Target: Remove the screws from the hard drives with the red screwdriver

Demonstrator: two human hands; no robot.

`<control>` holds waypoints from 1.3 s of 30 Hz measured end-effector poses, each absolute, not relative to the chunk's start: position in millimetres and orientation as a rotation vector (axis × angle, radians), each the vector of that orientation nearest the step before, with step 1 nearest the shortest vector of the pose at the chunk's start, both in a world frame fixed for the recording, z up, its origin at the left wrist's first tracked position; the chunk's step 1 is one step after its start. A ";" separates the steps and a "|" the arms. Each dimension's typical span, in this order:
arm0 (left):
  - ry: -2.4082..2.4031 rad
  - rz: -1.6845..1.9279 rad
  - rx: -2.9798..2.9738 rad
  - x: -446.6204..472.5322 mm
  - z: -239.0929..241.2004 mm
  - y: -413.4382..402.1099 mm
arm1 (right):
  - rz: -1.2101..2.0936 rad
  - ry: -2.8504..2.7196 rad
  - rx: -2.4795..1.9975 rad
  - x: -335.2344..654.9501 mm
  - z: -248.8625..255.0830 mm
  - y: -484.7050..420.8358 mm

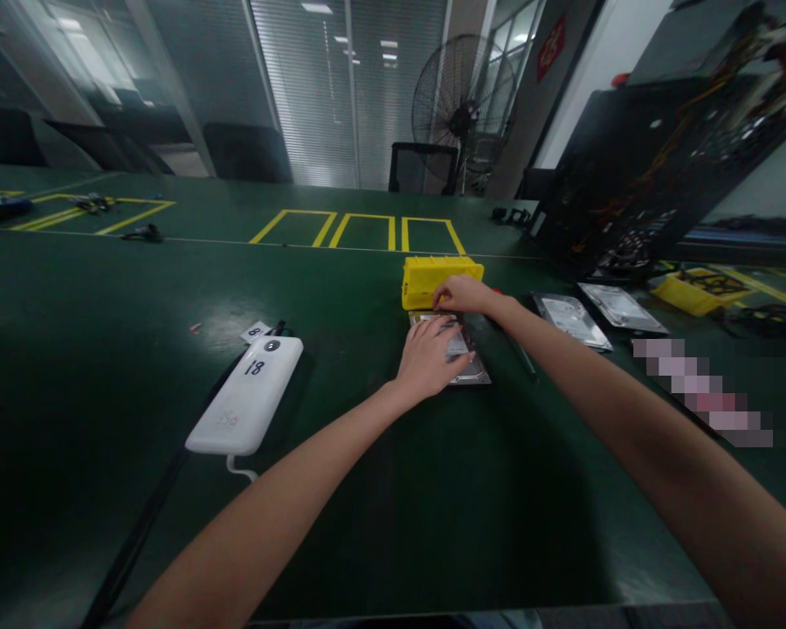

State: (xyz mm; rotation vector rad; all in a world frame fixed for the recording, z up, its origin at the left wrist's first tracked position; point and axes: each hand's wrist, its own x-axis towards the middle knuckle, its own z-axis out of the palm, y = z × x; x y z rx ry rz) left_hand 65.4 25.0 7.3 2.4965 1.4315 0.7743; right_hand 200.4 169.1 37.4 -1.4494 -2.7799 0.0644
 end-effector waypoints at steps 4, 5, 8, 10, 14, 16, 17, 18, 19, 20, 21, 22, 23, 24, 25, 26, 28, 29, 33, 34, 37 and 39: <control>1.424 0.763 2.497 64.7 8.4 24.3 | -0.014 -2.794 -1.476 198.8 39.6 166.3; 1.419 0.764 2.496 64.4 8.3 24.2 | -0.032 -2.799 -1.476 199.3 40.4 165.6; 1.410 0.771 2.492 63.3 7.3 24.3 | -0.073 -2.821 -1.469 201.8 41.8 164.3; 1.408 0.779 2.492 62.8 6.2 24.7 | -0.089 -2.835 -1.465 203.3 41.9 164.4; 1.395 0.804 2.493 62.7 3.8 25.8 | -0.113 -2.848 -1.448 205.4 41.9 164.9; 1.397 0.816 2.495 63.2 3.0 26.4 | -0.121 -2.854 -1.440 206.6 42.0 164.9; 1.399 0.822 2.498 63.4 2.9 26.7 | -0.123 -2.858 -1.437 207.2 41.9 165.0; 1.402 0.828 2.500 63.7 2.9 26.9 | -0.124 -2.862 -1.433 207.9 41.6 165.1; 1.405 0.831 2.500 63.9 3.0 26.9 | -0.123 -2.865 -1.430 208.6 41.2 165.4; 1.405 0.831 2.499 64.0 3.3 26.9 | -0.120 -2.866 -1.425 209.1 40.7 165.8; 1.405 0.829 2.498 64.1 3.7 26.7 | -0.114 -2.865 -1.421 209.4 40.1 166.2; 1.406 0.826 2.496 64.2 4.1 26.5 | -0.107 -2.864 -1.415 209.4 39.5 166.8; 1.404 0.820 2.495 64.2 4.6 26.2 | -0.099 -2.863 -1.407 209.3 39.0 167.4; 1.403 0.814 2.495 64.2 5.0 25.9 | -0.089 -2.862 -1.400 208.9 38.6 167.9; 1.402 0.808 2.495 64.2 5.4 25.6 | -0.079 -2.862 -1.392 208.3 38.2 168.4; 1.403 0.802 2.495 64.2 5.7 25.3 | -0.070 -2.864 -1.385 207.6 37.9 168.7; 1.408 0.793 2.492 64.0 6.1 25.0 | -0.060 -2.865 -1.381 206.0 37.3 169.2; 1.412 0.788 2.491 64.0 6.2 25.0 | -0.059 -2.865 -1.382 205.2 37.0 169.3; 1.418 0.775 2.490 63.8 5.9 25.1 | -0.063 -2.860 -1.393 202.9 36.2 168.9; 1.417 0.774 2.492 63.7 5.7 25.2 | -0.061 -2.862 -1.392 202.6 36.1 168.6; 1.416 0.780 2.496 63.6 5.1 25.4 | -0.048 -2.871 -1.378 201.9 36.6 167.8; 1.422 0.783 2.495 63.5 4.8 25.6 | -0.035 -2.872 -1.372 201.0 37.0 167.3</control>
